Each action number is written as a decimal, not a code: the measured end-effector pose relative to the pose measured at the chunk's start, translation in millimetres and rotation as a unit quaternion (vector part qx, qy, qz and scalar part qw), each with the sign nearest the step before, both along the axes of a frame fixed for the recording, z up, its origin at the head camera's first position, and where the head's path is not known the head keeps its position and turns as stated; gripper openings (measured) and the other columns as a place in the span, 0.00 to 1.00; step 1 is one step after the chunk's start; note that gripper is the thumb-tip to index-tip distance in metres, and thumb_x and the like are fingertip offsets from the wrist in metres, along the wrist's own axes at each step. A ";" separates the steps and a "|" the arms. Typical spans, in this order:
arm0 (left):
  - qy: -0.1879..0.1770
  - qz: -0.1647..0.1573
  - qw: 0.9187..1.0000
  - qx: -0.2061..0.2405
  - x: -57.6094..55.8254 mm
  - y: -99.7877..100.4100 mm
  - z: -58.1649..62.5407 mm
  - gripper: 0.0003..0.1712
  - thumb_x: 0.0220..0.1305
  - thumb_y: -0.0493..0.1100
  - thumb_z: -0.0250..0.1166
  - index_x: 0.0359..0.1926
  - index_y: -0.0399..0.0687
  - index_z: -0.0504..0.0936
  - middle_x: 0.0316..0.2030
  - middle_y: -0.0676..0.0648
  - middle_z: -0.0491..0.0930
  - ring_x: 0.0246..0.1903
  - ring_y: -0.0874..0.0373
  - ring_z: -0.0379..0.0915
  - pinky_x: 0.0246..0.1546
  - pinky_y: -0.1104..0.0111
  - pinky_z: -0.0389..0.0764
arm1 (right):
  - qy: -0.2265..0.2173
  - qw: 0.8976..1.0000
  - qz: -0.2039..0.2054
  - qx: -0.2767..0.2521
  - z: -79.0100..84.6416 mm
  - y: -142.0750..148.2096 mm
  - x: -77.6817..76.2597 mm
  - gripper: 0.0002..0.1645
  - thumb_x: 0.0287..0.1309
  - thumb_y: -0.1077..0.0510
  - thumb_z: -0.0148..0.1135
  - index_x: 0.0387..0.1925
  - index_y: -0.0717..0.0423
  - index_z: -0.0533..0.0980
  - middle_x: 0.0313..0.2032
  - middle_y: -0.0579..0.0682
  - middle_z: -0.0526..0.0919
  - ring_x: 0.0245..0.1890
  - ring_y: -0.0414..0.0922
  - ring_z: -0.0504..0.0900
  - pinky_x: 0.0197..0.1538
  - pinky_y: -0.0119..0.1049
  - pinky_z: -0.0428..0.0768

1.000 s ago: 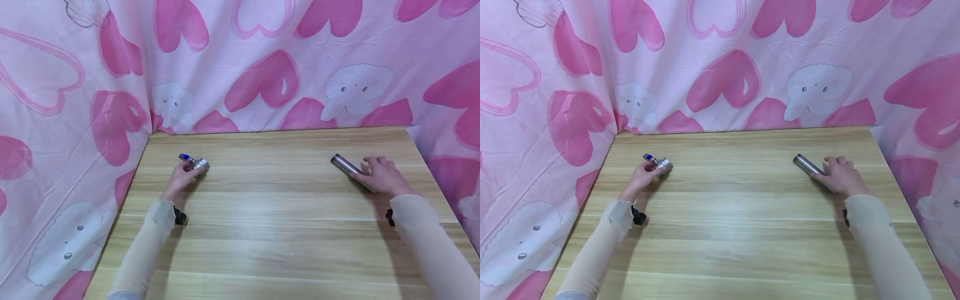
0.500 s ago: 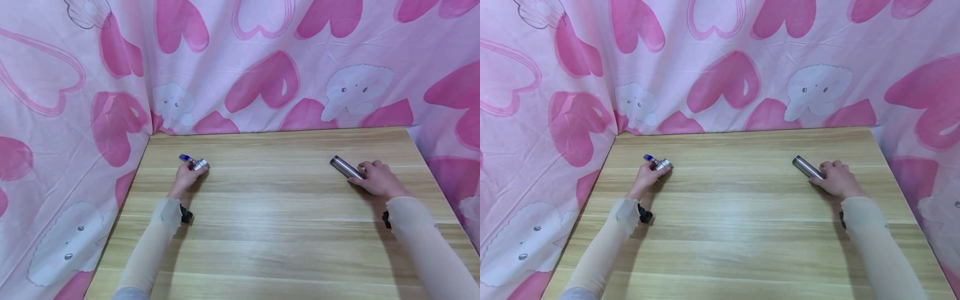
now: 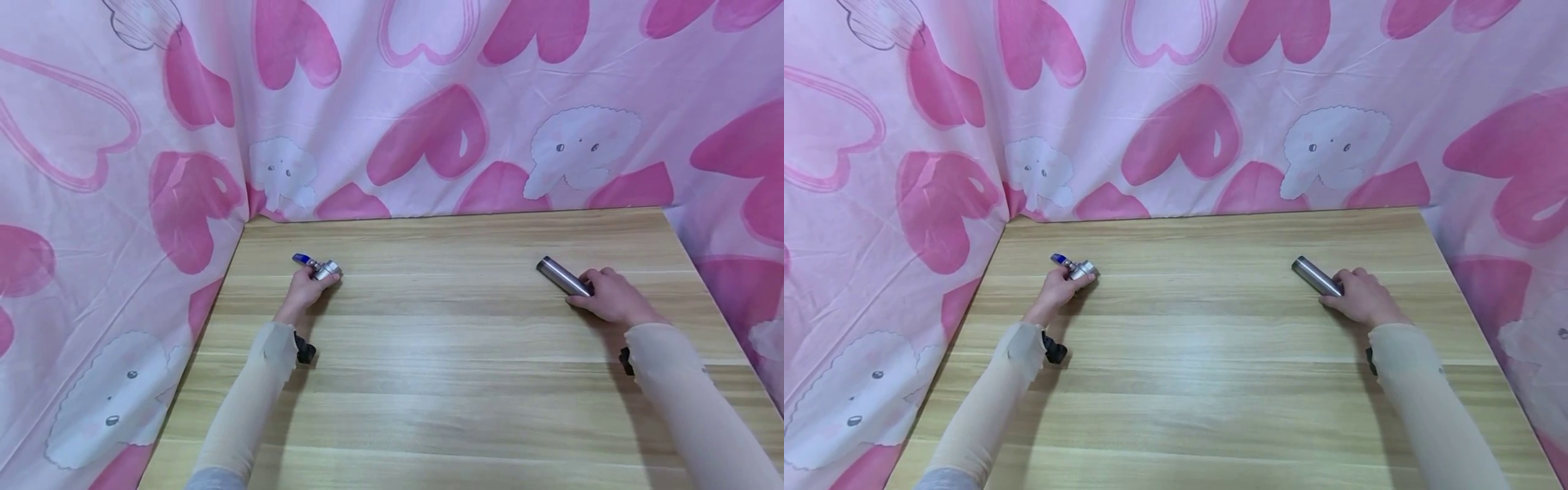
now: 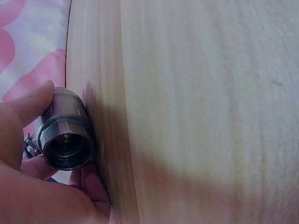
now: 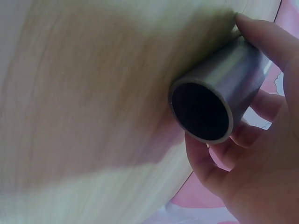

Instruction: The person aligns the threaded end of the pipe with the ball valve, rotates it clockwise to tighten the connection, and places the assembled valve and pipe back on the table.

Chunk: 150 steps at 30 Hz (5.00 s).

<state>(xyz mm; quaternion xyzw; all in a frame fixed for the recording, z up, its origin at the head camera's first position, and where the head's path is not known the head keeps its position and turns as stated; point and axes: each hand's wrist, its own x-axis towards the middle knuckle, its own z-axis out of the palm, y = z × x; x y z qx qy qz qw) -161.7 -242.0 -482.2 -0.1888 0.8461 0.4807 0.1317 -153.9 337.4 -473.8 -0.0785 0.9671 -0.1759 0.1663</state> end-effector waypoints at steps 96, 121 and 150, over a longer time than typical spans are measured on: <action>0.136 -0.071 0.984 0.092 19.3 27.4 64.0 0.36 0.56 0.44 0.72 0.66 0.52 0.70 0.63 0.43 0.71 0.59 0.48 0.68 0.61 0.55 0.71 | 0.159 0.971 -0.086 -0.159 34.2 -38.0 19.9 0.25 0.55 0.64 0.62 0.56 0.63 0.71 0.46 0.64 0.76 0.43 0.57 0.74 0.46 0.54 0.69; 0.173 -0.159 0.971 0.042 22.6 64.8 97.5 0.33 0.55 0.44 0.73 0.62 0.53 0.74 0.57 0.45 0.76 0.54 0.50 0.72 0.56 0.55 0.74 | 0.255 0.950 -0.028 -0.177 64.0 -71.9 23.2 0.25 0.50 0.67 0.70 0.52 0.61 0.74 0.43 0.60 0.78 0.40 0.54 0.75 0.43 0.50 0.70; 0.218 -0.211 0.952 0.029 23.1 84.8 107.4 0.32 0.51 0.40 0.75 0.60 0.50 0.77 0.52 0.45 0.78 0.47 0.49 0.75 0.51 0.56 0.76 | 0.316 0.930 0.034 -0.181 83.3 -102.5 25.4 0.26 0.46 0.69 0.71 0.49 0.57 0.76 0.43 0.54 0.80 0.40 0.49 0.77 0.42 0.47 0.73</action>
